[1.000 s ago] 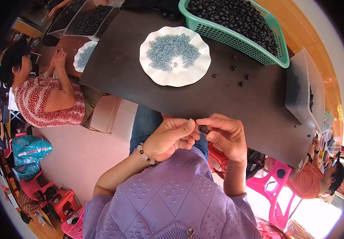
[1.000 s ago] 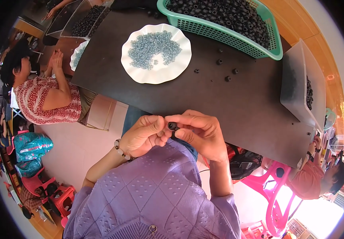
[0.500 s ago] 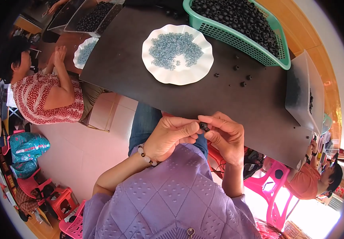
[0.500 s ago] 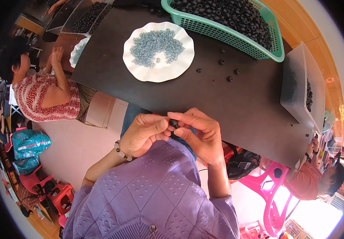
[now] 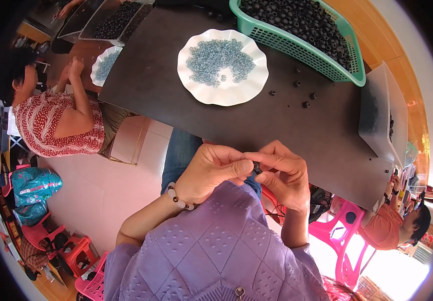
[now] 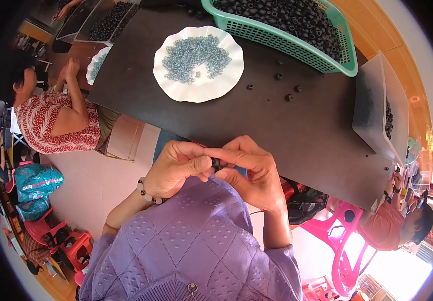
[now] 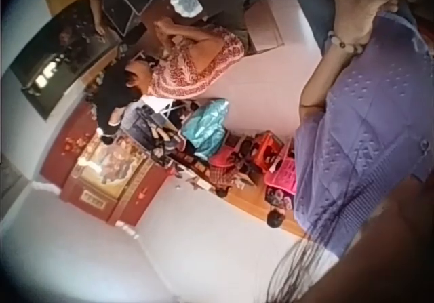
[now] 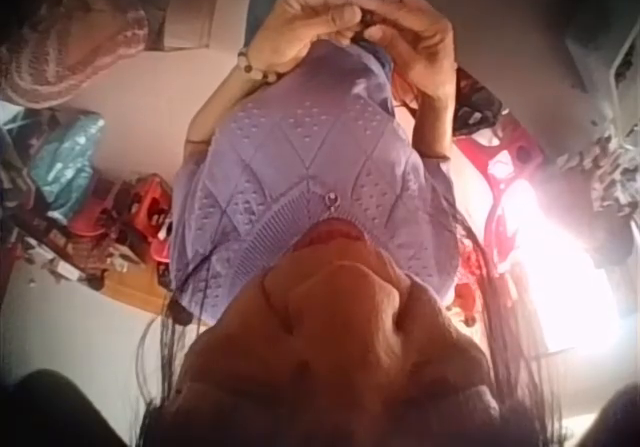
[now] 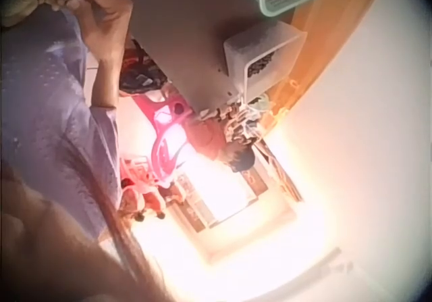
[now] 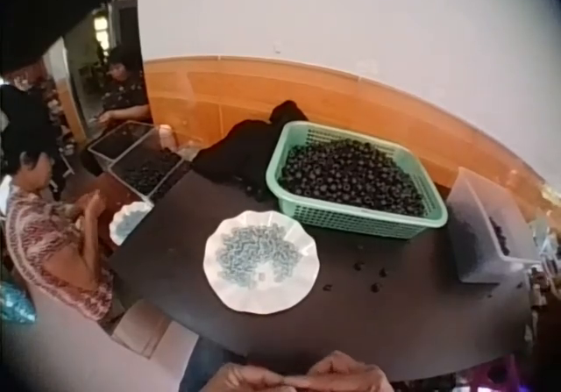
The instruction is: Sorting and inspecting small black items, such as seeds or electronic components, at a manual workstation.
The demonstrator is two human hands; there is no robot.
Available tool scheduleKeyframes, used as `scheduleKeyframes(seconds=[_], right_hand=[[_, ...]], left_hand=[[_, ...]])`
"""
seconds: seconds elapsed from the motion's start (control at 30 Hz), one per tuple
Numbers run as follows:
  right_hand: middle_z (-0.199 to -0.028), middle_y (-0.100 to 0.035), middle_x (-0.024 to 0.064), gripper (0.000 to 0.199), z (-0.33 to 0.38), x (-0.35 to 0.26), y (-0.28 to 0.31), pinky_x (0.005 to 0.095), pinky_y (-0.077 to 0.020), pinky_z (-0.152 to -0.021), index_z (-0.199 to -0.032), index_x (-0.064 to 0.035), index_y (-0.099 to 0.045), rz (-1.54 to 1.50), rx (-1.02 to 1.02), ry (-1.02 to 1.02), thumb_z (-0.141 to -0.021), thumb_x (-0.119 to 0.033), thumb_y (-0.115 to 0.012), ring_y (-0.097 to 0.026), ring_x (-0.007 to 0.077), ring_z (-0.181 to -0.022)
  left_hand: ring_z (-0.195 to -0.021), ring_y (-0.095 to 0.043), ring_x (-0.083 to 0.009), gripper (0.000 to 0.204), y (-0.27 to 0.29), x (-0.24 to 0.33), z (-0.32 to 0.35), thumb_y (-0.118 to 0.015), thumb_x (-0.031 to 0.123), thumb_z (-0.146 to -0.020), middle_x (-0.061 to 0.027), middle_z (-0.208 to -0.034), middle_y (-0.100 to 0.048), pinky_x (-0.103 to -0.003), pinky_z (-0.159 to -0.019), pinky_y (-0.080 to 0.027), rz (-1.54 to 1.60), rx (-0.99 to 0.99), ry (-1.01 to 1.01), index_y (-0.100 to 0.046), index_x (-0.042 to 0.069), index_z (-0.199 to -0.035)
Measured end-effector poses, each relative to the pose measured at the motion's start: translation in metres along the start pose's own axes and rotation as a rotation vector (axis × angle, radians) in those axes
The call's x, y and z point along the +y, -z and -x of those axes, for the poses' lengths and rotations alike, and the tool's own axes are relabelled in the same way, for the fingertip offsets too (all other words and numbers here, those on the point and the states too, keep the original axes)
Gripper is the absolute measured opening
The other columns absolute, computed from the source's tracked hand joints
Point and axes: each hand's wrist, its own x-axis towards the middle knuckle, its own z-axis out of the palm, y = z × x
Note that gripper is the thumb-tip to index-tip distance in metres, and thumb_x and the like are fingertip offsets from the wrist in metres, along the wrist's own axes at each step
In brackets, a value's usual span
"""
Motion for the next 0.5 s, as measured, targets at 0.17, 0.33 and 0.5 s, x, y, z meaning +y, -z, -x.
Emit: scheduleKeyframes(seconds=[0.17,0.33,0.5], right_hand=[[-0.088,-0.056,0.0038,0.034,0.001,0.0049,-0.0026,0.0255,-0.039,-0.069,-0.106,-0.0029,-0.069,-0.02,0.023,0.037,-0.073,-0.011,-0.075,-0.048,0.0135,-0.079],[-0.098,-0.064,0.0054,0.031,0.0017,0.0043,-0.0069,0.0292,-0.0447,-0.081,-0.104,-0.0068,-0.071,-0.168,0.091,-0.015,-0.073,-0.011,-0.074,-0.054,0.0182,-0.095],[-0.111,-0.061,0.0216,0.026,0.0014,0.0094,-0.0073,0.0304,-0.0501,-0.083,-0.105,0.0065,-0.066,-0.092,0.014,0.055,-0.079,0.0,-0.067,-0.059,0.0212,-0.099]], left_hand=[[-0.075,-0.064,-0.0139,0.025,-0.0014,0.0012,0.0049,-0.064,0.024,-0.089,-0.0086,-0.084,-0.066,-0.027,-0.066,-0.055,0.111,-0.075,0.091,-0.067,0.0,-0.098],[-0.076,-0.064,-0.014,0.026,0.0006,-0.0027,0.0043,-0.063,0.025,-0.089,-0.0085,-0.084,-0.066,-0.027,-0.066,-0.055,0.165,-0.088,0.079,-0.068,0.001,-0.095],[-0.073,-0.063,-0.0133,0.025,0.0013,-0.0046,0.0032,-0.064,0.025,-0.089,-0.0079,-0.081,-0.066,-0.026,-0.065,-0.054,0.086,-0.059,0.063,-0.068,0.001,-0.092]])
